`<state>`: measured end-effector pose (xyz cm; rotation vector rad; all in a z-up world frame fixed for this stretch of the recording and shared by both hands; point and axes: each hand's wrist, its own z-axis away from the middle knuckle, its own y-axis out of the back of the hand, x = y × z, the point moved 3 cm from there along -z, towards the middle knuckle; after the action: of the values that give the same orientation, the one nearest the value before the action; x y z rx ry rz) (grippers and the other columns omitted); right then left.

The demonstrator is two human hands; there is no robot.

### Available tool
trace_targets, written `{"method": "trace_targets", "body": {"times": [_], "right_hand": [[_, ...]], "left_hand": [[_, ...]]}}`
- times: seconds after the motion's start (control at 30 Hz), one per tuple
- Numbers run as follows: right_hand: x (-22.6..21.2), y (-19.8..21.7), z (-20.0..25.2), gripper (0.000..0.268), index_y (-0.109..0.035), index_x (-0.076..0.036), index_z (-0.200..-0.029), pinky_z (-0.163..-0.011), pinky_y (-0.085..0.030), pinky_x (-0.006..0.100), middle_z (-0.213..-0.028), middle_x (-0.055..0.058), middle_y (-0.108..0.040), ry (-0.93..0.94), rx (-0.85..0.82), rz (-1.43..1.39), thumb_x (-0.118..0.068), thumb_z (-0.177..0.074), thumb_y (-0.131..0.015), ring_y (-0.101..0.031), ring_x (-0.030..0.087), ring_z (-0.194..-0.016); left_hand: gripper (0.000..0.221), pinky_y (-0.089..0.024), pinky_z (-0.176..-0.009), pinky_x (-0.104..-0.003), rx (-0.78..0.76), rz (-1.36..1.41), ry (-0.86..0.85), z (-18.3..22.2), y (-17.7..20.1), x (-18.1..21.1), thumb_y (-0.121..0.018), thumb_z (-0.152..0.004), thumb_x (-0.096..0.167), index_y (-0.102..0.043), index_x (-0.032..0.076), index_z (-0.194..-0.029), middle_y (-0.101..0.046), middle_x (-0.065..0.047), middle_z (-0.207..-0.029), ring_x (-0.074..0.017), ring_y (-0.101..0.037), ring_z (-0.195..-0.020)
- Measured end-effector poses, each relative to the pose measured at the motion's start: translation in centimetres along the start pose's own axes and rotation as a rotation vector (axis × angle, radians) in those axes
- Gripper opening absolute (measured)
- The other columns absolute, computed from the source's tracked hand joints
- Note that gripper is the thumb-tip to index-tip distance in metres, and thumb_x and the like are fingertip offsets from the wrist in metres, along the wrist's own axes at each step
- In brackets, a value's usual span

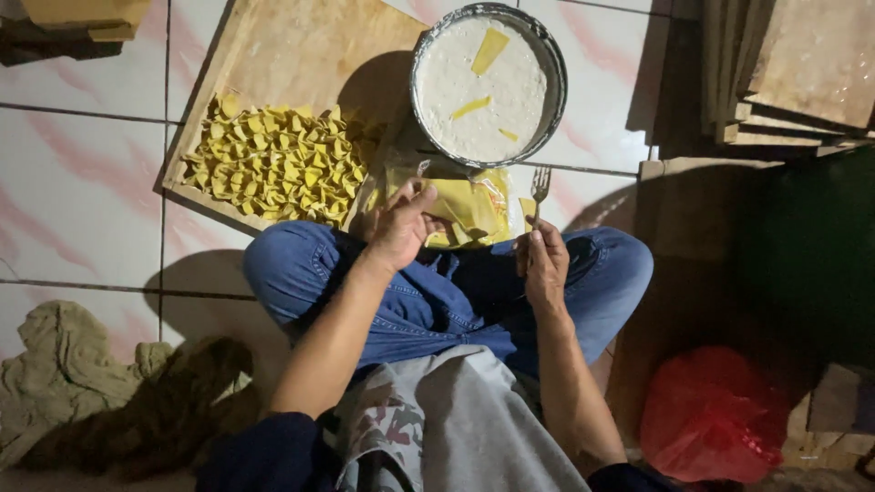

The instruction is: The person is manually folding wontons by placing a small amount of filling onto a square dough wrapper and then pinching the edges together to seal it.

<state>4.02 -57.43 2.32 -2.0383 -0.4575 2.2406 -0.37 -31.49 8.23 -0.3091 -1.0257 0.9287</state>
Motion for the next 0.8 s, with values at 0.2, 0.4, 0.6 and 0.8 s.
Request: {"method": "trace_targets", "body": {"times": [0.2,0.4,0.6,0.8], "right_hand": [[-1.9,-3.5,0.5,0.023,-0.068,0.003,-0.121,-0.039,-0.035,0.023,-0.068,0.010,-0.061,-0.025,-0.075,0.126,-0.011,-0.104,-0.060,-0.045,0.007,-0.042],[-5.1,-10.7,-0.6,0.034,-0.067,0.009,-0.119,-0.039,-0.033,0.025,-0.064,0.007,-0.050,-0.143,-0.300,0.017,-0.011,-0.092,-0.074,-0.041,0.008,-0.041],[-5.3,-12.0,-1.1,0.008,-0.067,0.001,-0.092,-0.038,-0.028,0.023,-0.058,0.001,-0.042,-0.200,-0.199,0.003,-0.002,-0.095,-0.073,-0.038,0.007,-0.039],[-4.7,-10.5,-0.6,0.015,-0.064,0.000,-0.090,-0.037,-0.028,0.023,-0.051,0.002,-0.039,-0.238,-0.143,-0.041,-0.007,-0.095,-0.075,-0.034,0.008,-0.034]], "left_hand": [[0.012,-0.057,-0.057,-0.016,-0.001,-0.285,-0.144,3.4,-2.4,5.1,-0.068,-0.094,0.021,-0.066,0.016,-0.104,-0.068,0.002,-0.084,-0.0089,-0.071,-0.074],[0.014,-0.055,-0.061,-0.021,-0.215,-0.428,-0.177,3.2,-2.2,2.6,-0.074,-0.090,0.014,-0.071,0.010,-0.104,-0.065,0.000,-0.078,-0.0083,-0.065,-0.073],[0.033,-0.055,-0.069,-0.023,-0.128,-0.441,-0.248,2.3,0.4,0.3,-0.077,-0.088,0.020,-0.067,0.008,-0.117,-0.064,-0.002,-0.090,-0.0078,-0.061,-0.083],[0.043,-0.057,-0.076,-0.025,-0.041,-0.245,-0.134,5.3,-1.8,0.4,-0.084,-0.084,0.022,-0.065,0.004,-0.118,-0.064,-0.002,-0.094,-0.0085,-0.062,-0.086]]}}
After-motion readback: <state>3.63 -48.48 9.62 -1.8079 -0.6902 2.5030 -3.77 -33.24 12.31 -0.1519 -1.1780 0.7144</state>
